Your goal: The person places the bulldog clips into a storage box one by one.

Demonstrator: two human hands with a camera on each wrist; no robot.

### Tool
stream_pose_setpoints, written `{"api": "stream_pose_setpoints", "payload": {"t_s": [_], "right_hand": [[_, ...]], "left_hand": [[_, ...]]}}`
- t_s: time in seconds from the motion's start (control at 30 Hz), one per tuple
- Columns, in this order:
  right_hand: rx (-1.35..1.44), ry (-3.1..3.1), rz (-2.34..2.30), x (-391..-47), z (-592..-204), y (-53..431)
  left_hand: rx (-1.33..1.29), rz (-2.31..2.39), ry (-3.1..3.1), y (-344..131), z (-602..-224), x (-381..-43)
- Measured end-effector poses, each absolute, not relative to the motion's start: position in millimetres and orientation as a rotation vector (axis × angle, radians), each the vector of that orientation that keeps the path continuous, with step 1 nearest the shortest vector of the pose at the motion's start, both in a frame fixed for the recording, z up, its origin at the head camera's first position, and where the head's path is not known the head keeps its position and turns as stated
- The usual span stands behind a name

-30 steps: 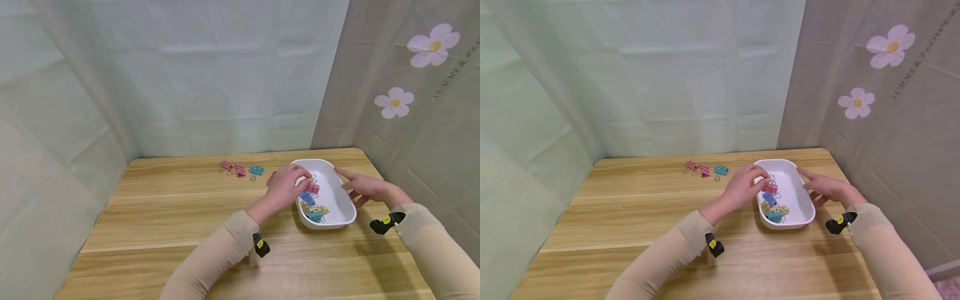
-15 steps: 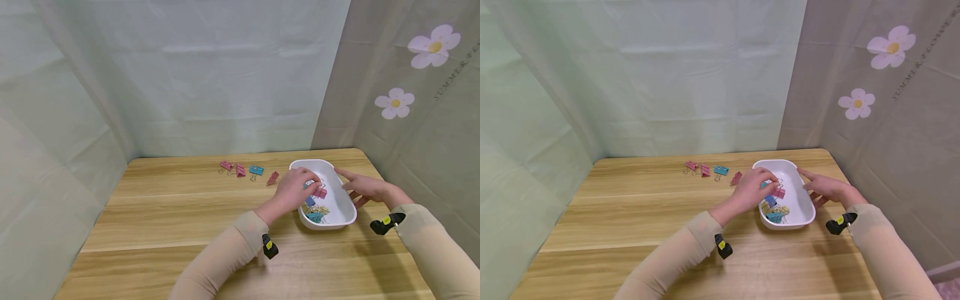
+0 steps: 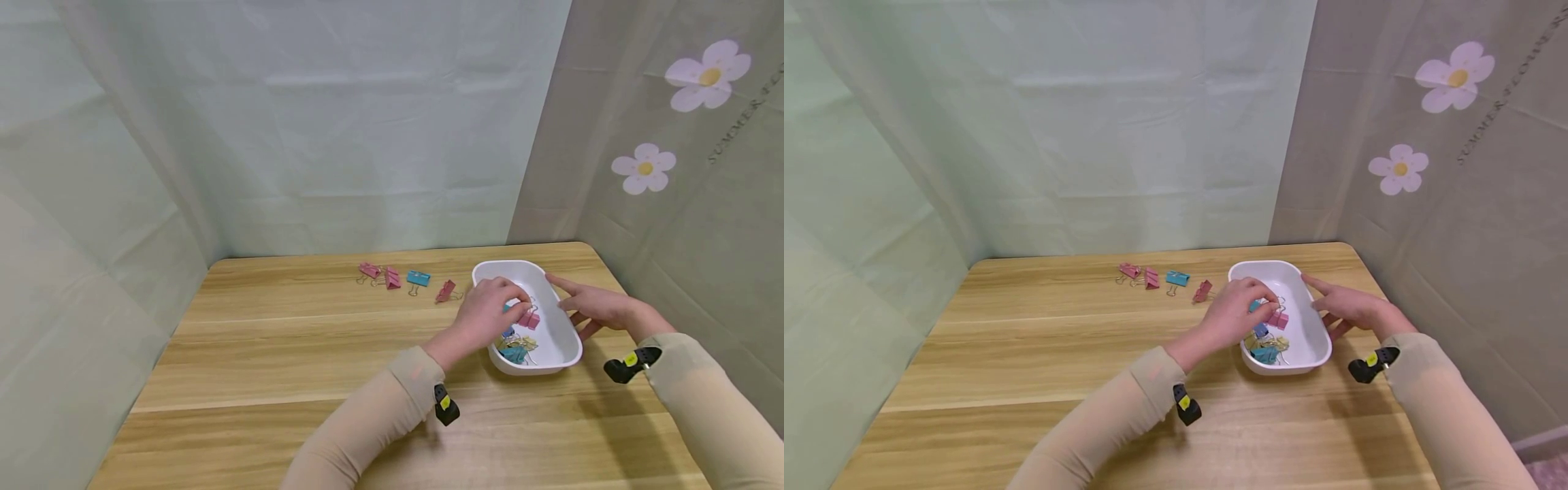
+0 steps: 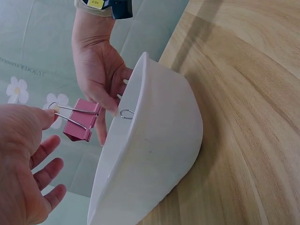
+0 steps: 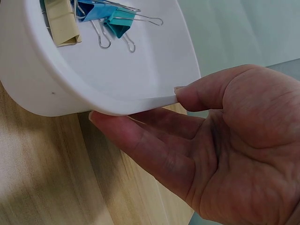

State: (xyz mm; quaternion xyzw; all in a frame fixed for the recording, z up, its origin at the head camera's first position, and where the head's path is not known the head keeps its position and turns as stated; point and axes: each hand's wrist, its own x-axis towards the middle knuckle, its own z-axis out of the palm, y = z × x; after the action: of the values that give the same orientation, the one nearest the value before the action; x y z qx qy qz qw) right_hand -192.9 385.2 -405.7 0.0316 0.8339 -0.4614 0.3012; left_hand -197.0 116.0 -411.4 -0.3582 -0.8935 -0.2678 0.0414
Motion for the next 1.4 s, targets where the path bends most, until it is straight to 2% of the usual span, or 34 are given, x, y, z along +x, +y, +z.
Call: {"api": "stream_pose_setpoints", "payload": {"t_s": [1.4], "right_hand": [[0.075, 2.215, -1.206, -194, -407, 387]], "left_hand": [[-1.093, -0.945, -2.701, 101, -402, -199]]}}
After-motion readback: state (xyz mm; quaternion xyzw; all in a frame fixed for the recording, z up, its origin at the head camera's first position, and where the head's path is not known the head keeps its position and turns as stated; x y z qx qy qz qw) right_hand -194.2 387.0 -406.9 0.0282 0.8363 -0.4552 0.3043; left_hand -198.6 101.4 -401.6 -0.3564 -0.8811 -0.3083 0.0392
